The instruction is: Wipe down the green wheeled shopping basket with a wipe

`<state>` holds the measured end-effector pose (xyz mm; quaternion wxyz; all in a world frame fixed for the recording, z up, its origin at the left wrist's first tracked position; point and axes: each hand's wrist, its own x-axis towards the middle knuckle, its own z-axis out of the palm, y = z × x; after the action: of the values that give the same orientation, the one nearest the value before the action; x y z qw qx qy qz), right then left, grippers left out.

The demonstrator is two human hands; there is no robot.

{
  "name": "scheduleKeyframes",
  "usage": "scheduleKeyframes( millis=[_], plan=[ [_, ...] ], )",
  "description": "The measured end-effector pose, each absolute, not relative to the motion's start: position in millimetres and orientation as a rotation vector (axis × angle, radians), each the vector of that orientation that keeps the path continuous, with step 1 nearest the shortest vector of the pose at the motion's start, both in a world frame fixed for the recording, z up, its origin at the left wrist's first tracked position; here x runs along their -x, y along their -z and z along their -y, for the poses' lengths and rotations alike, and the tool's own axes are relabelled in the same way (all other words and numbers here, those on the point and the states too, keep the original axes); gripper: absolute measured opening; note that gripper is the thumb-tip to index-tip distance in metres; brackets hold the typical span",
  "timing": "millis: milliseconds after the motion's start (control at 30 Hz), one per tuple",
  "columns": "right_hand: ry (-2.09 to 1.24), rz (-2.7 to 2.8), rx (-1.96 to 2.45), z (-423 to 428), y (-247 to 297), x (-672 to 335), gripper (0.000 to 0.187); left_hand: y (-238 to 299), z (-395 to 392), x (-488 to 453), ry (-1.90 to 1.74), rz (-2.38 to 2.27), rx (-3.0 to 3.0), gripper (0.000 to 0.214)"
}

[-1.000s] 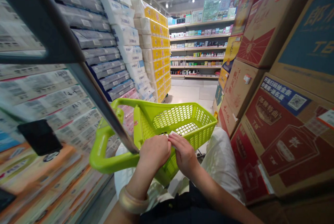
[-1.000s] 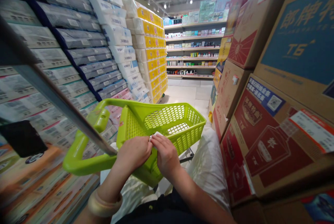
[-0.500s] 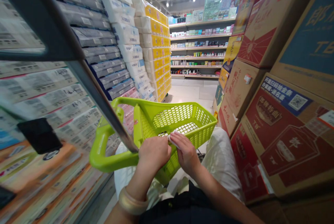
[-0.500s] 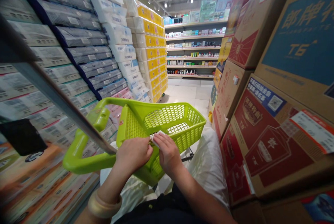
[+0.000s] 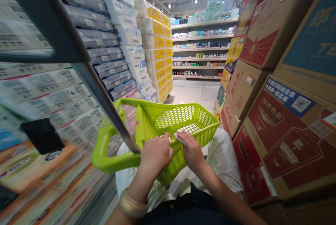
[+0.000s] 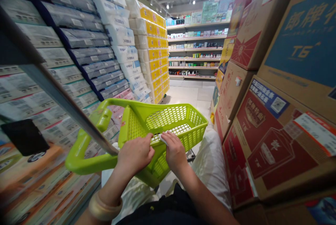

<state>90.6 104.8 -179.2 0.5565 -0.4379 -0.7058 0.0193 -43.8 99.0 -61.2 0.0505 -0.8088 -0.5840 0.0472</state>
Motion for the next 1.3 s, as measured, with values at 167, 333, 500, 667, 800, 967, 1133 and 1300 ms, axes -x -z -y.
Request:
scheduleKeyframes(
  millis=[167,333,500,667,800,967,1133,1300],
  plan=[
    [-0.133,1.769,0.903,-99,173,-84,0.046,63,-101,45,-0.128,1.754,2.474,0.025],
    [-0.060,1.697,1.016,-103,179,-90,0.045,62,-100,45,-0.137,1.751,2.489,0.026],
    [-0.086,1.714,1.032,-101,178,-83,0.044,63,-100,46,-0.111,1.747,2.493,0.029],
    [-0.063,1.752,0.988,-101,179,-85,0.045,65,-100,46,-0.093,1.726,2.481,0.030],
    [-0.019,1.662,1.103,-103,183,-88,0.043,66,-101,46,-0.088,1.721,2.468,0.028],
    [-0.079,1.788,1.015,-99,182,-84,0.045,67,-101,46,-0.081,1.718,2.468,0.028],
    [0.007,1.645,1.143,-106,191,-98,0.046,68,-101,47,-0.077,1.701,2.467,0.028],
    [-0.070,1.731,1.062,-100,187,-89,0.047,68,-101,46,-0.065,1.696,2.463,0.029]
  ],
)
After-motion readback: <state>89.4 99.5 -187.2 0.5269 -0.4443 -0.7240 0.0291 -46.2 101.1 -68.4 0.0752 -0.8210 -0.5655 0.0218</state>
